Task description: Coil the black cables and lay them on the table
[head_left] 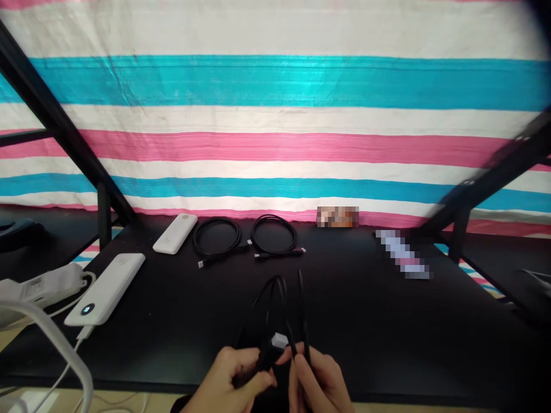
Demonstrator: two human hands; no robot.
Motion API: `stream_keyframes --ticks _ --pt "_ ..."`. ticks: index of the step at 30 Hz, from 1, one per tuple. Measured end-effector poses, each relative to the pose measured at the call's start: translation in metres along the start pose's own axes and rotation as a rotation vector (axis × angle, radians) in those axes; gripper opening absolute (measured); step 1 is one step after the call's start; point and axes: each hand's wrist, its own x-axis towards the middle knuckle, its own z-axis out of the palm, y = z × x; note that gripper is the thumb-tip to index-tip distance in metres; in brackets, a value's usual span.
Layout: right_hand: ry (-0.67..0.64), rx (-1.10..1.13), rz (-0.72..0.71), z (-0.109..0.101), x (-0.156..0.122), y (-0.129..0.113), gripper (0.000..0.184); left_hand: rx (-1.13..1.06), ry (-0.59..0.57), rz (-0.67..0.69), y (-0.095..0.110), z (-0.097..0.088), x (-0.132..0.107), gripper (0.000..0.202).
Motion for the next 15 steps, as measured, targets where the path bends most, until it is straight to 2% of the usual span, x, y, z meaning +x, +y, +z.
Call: stream_keyframes --ticks 2,3,6,8,12,15 --pt "0.034 0.015 0.002 -0.005 0.0 -0.001 0.054 0.001 0.006 0.036 0.005 -0.003 0.001 0.039" --pt "0.071 0.023 0.01 -0.009 0.0 -0.001 0.054 -0.004 0.053 0.065 0.007 -0.007 0.002 0.038" --pt "0.226 0.053 0.02 -0.024 0.001 -0.002 0.054 -0.029 0.281 0.148 0.009 -0.019 0.004 0.037" --pt "0.346 0.086 0.018 -0.038 0.003 -0.003 0.052 -0.048 0.383 0.142 0.005 -0.027 0.004 0.04" --pt "0.601 0.159 -0.09 -0.075 0.005 -0.005 0.045 -0.137 0.482 0.107 -0.001 -0.046 0.001 0.051" --pt "0.818 0.183 -0.159 -0.11 -0.002 0.001 0.041 -0.134 0.609 0.103 0.0 -0.064 -0.004 0.055"
